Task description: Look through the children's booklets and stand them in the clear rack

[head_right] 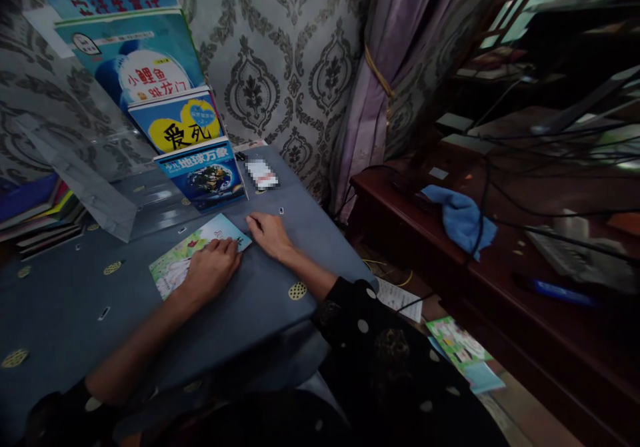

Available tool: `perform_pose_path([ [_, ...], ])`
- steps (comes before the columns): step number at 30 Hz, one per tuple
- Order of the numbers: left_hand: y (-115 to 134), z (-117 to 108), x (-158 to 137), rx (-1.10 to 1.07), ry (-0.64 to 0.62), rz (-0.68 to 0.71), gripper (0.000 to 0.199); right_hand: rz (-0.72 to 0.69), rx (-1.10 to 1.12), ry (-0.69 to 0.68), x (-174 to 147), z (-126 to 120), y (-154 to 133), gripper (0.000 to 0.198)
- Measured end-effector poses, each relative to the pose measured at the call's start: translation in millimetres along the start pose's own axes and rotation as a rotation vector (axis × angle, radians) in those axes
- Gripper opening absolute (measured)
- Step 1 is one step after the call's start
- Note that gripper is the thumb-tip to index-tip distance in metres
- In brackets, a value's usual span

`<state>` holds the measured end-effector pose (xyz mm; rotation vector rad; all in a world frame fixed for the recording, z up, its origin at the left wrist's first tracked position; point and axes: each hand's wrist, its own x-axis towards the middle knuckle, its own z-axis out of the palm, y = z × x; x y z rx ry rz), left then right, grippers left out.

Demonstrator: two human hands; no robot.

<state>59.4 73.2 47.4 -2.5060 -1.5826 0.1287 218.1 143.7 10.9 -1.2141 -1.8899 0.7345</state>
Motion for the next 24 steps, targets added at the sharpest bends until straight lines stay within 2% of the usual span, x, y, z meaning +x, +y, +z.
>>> perform_pose_path([
  [24, -4.5, -0.4, 0.0, -0.03, -0.019, 0.021, 0.03, -0.022, 0.161, 0.022, -4.9, -2.1, -3.9, 0.033],
])
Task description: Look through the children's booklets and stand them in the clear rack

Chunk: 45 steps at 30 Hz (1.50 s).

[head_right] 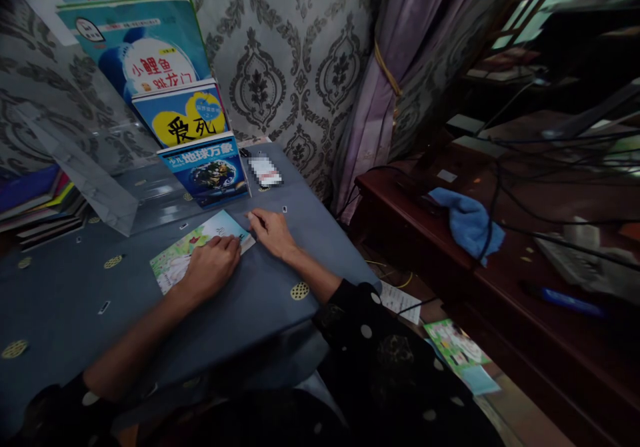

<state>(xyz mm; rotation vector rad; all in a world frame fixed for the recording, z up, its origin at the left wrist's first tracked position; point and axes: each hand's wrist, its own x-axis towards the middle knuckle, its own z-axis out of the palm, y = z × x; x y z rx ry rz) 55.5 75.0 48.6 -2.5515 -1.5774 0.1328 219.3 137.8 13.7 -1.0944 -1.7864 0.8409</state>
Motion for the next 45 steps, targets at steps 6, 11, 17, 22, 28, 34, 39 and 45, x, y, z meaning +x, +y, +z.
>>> perform_pose_path([
  [6, 0, 1, -1, 0.032, 0.009, 0.009, 0.033, -0.015, 0.01, -0.005, -2, 0, -1, 0.038],
  [11, 2, 8, -1, 0.049, 0.049, 0.009, 0.032, -0.034, -0.009, -0.042, -2, 1, -2, 0.04],
  [17, -3, 3, -3, 0.013, 0.042, 0.027, 0.033, -0.093, -0.193, -0.183, -1, 2, 1, 0.035],
  [22, -47, -3, -25, -0.162, -0.008, 0.012, 0.033, -0.096, -0.256, -0.195, -2, 1, 0, 0.035],
  [28, -104, 6, -87, -0.254, 0.003, -0.134, 0.042, -0.143, -0.323, -0.175, -1, 2, 2, 0.037],
  [34, -101, 17, -127, -0.287, 0.012, -0.011, 0.046, -0.199, -0.336, -0.188, -1, 6, 9, 0.035],
  [39, -85, 24, -128, -0.248, 0.066, 0.076, 0.04, -0.268, -0.319, -0.21, -1, 10, 14, 0.033],
  [45, -86, 20, -118, -0.134, 0.125, 0.222, 0.038, -0.326, -0.35, -0.206, -2, 15, 17, 0.03],
])
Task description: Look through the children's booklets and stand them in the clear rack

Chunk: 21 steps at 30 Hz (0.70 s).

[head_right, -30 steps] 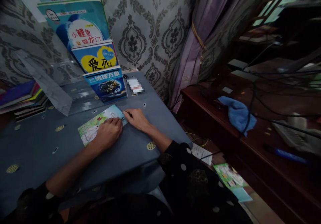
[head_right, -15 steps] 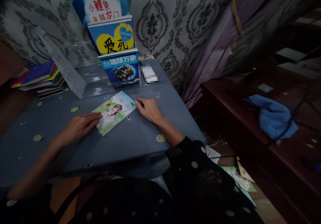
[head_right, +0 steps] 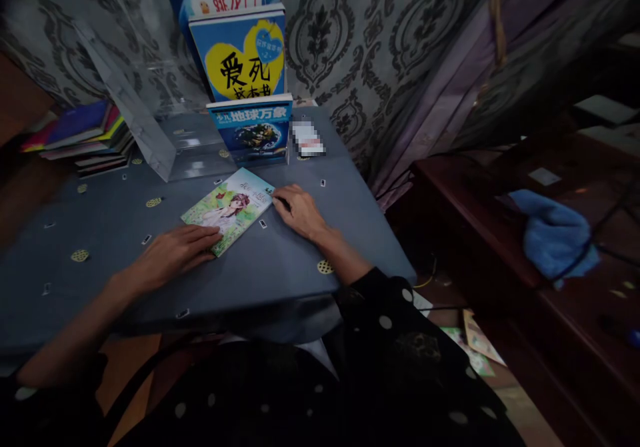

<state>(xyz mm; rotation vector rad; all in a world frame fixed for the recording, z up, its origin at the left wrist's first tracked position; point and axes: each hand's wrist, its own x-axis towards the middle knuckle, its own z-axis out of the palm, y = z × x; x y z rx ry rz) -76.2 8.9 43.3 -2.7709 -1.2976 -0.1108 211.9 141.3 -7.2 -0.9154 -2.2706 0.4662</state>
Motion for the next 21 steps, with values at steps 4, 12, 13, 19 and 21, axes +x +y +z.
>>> perform_pose_path([
  [4, -2, 2, -1, 0.075, 0.022, 0.064, 0.039, 0.0, -0.05, 0.004, -1, 4, -8, 0.03],
  [12, 0, 19, -8, 0.165, 0.082, 0.119, 0.036, -0.031, -0.003, -0.025, -2, 8, -20, 0.026],
  [13, 3, 20, -6, 0.178, 0.096, 0.134, 0.035, -0.031, 0.0, -0.027, -2, 8, -20, 0.026],
  [19, 31, 23, 9, 0.158, 0.096, 0.162, 0.032, -0.019, 0.036, -0.018, -2, 7, -21, 0.027],
  [21, 37, 20, 15, 0.152, 0.109, 0.169, 0.029, -0.011, 0.037, -0.02, -2, 7, -20, 0.026],
])
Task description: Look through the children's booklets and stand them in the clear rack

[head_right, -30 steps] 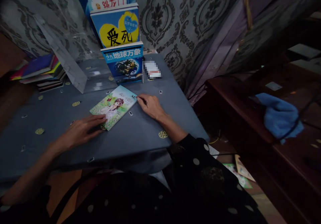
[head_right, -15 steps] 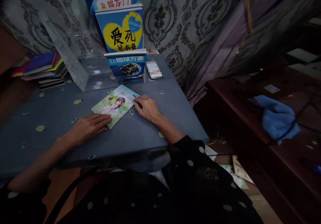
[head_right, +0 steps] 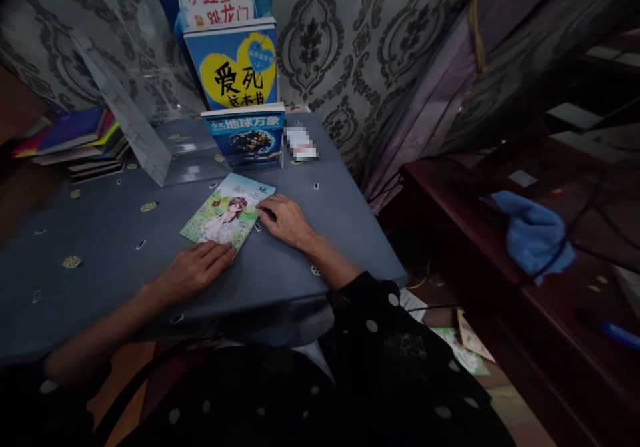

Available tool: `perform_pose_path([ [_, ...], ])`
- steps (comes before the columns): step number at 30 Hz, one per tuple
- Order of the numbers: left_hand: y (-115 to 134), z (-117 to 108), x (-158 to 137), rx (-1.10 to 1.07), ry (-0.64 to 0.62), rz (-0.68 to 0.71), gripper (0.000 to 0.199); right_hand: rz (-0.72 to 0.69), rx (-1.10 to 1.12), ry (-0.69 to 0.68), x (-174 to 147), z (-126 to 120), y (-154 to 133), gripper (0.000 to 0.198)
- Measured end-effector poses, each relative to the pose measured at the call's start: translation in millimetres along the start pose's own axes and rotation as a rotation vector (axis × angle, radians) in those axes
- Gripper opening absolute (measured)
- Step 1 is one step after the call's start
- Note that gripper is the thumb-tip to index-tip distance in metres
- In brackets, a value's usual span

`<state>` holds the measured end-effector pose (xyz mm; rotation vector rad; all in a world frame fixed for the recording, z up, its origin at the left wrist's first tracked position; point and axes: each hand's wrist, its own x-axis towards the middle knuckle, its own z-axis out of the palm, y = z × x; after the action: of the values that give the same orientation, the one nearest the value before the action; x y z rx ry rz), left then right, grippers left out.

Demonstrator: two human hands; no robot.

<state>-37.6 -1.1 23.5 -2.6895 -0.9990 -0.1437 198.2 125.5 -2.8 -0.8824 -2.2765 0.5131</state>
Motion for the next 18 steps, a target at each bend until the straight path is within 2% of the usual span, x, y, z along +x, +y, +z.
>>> perform_pose_path([
  [3, -5, -7, 6, -0.049, 0.007, 0.02, 0.026, -0.008, -0.005, -0.006, 0, 0, 1, 0.025],
  [6, -19, -12, 7, -0.113, -0.045, 0.001, 0.028, -0.033, -0.019, -0.009, 0, -1, -1, 0.026],
  [11, -30, -11, 3, -0.077, -0.123, -0.015, 0.029, -0.054, -0.003, -0.025, -1, 1, -8, 0.026],
  [18, -29, -6, -2, -0.097, -0.082, -0.028, 0.032, -0.209, 0.145, -0.104, -9, 13, -28, 0.024],
])
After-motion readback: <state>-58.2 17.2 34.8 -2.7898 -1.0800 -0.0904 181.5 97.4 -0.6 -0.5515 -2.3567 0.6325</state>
